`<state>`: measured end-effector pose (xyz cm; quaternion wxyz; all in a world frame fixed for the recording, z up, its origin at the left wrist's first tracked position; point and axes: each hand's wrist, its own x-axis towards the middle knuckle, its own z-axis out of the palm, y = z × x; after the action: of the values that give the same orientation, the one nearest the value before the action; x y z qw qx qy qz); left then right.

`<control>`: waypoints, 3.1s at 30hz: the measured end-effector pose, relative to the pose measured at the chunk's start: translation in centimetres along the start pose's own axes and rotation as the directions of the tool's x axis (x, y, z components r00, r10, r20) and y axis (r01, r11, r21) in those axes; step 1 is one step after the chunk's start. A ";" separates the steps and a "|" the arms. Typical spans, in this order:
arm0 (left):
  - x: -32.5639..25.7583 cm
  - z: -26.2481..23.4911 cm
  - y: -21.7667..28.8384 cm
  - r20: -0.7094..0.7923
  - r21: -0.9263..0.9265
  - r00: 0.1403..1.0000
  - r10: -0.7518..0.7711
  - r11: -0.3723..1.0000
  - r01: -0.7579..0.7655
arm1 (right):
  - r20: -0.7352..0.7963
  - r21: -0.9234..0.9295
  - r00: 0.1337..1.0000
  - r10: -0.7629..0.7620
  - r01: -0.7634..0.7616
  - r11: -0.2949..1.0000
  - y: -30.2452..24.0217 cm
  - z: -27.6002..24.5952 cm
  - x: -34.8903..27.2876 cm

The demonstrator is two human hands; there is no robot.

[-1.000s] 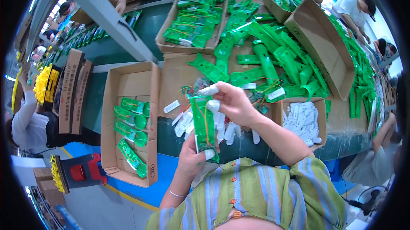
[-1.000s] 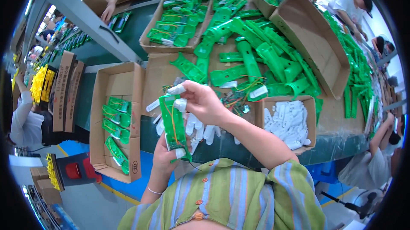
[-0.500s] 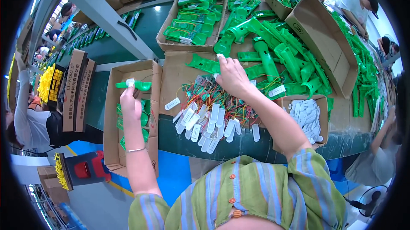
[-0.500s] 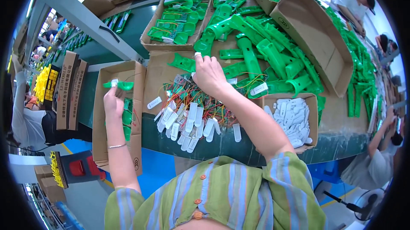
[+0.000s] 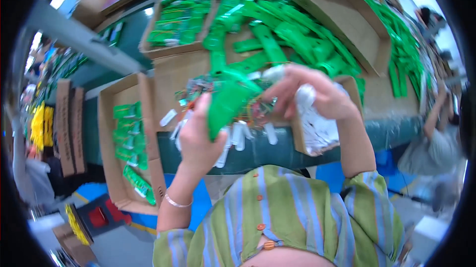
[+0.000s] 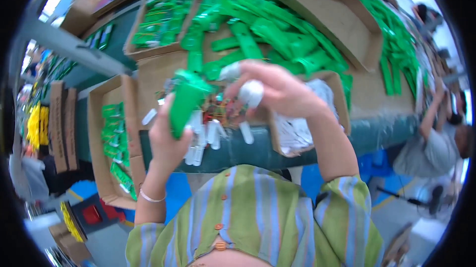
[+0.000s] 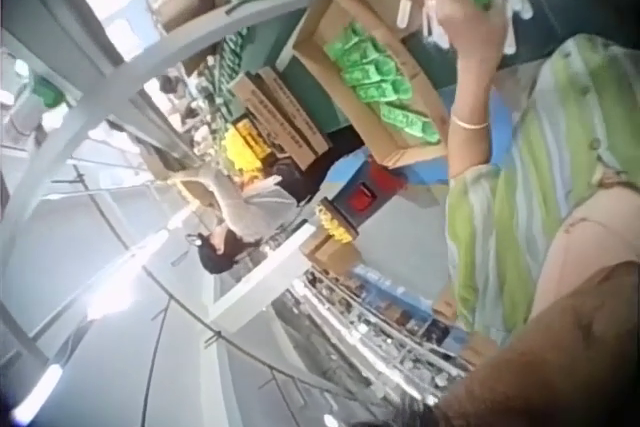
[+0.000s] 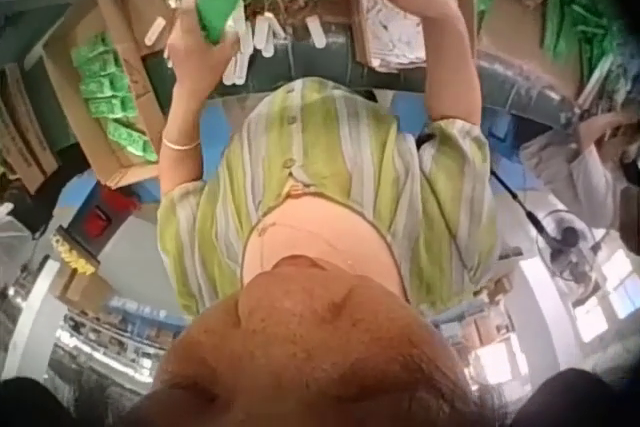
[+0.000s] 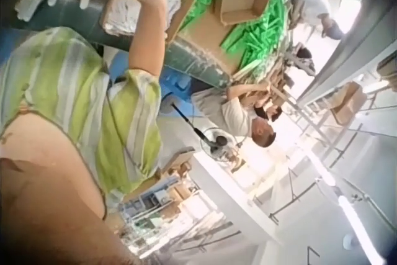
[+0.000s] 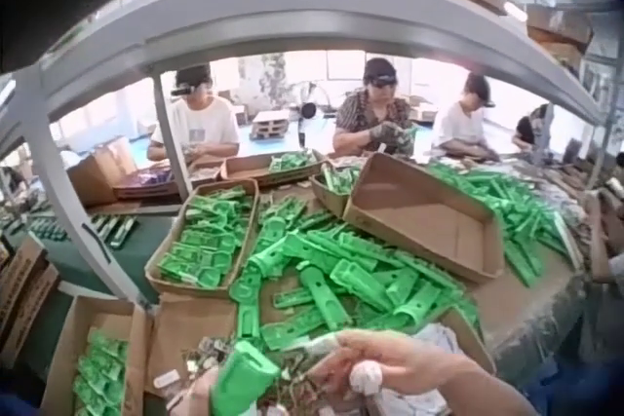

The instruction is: Assembling electronic components and diffusers into green plastic light fixture housings.

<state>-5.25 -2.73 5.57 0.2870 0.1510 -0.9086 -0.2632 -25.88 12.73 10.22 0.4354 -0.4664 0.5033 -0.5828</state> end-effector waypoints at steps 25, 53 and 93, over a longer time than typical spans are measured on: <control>-2.8 4.4 1.7 0.239 -0.734 0.875 -0.420 0.512 0.446 | -0.389 -0.037 0.921 0.014 -0.030 0.999 5.8 3.2 -3.4; -7.7 3.9 -0.8 0.177 -0.562 0.962 -0.206 0.782 0.270 | -0.198 -0.205 0.979 0.047 -0.088 0.975 6.8 9.9 -0.7; -0.9 -0.7 -0.2 0.105 -0.990 0.938 -0.331 -0.126 0.066 | -0.199 0.492 0.980 -0.014 0.112 0.863 3.4 9.0 4.0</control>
<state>-4.13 -2.80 5.55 0.3410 0.0495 -0.3530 -0.8699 -17.64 6.82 7.80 0.4723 -0.2963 0.3583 -0.7489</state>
